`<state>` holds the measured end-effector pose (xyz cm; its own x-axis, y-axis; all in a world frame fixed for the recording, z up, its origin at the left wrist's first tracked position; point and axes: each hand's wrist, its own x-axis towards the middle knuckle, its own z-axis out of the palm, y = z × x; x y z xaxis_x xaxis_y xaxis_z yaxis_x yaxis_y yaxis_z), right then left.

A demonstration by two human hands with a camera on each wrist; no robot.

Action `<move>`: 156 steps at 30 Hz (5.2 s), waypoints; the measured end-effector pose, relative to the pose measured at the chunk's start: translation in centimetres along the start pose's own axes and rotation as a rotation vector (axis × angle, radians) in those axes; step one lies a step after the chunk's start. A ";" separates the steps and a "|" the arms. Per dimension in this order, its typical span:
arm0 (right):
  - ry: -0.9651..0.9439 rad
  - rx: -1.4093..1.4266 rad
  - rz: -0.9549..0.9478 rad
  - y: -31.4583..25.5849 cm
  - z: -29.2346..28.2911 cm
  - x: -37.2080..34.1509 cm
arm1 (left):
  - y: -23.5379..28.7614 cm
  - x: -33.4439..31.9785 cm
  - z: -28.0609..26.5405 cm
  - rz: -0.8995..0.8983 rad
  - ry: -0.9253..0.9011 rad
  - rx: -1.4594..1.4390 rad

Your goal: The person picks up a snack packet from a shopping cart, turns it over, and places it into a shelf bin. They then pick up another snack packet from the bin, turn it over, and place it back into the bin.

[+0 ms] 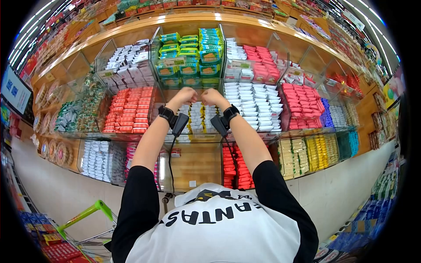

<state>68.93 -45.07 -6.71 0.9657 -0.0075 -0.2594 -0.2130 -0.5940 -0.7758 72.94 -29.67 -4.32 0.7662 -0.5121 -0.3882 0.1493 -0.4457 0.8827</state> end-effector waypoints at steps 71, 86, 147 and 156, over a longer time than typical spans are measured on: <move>-0.282 -0.154 0.548 4.7 7.3 -2.2 | -10.5 3.0 5.1 -0.205 -0.033 -0.202; -0.356 -0.197 0.638 8.0 8.7 -0.6 | -9.9 2.6 5.1 -0.219 -0.054 -0.161; 0.019 -0.432 -0.497 -12.7 -1.9 -12.7 | 1.9 -12.3 2.7 0.167 -0.120 -0.837; -0.255 0.050 -0.500 -14.1 -0.9 -18.6 | -4.2 -18.3 6.2 0.288 -0.279 -1.348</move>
<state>54.10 -37.23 9.57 0.8859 0.4634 0.0203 0.2482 -0.4364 -0.8648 54.42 -22.98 -2.57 0.7485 -0.6611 -0.0513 0.6085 0.6540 0.4496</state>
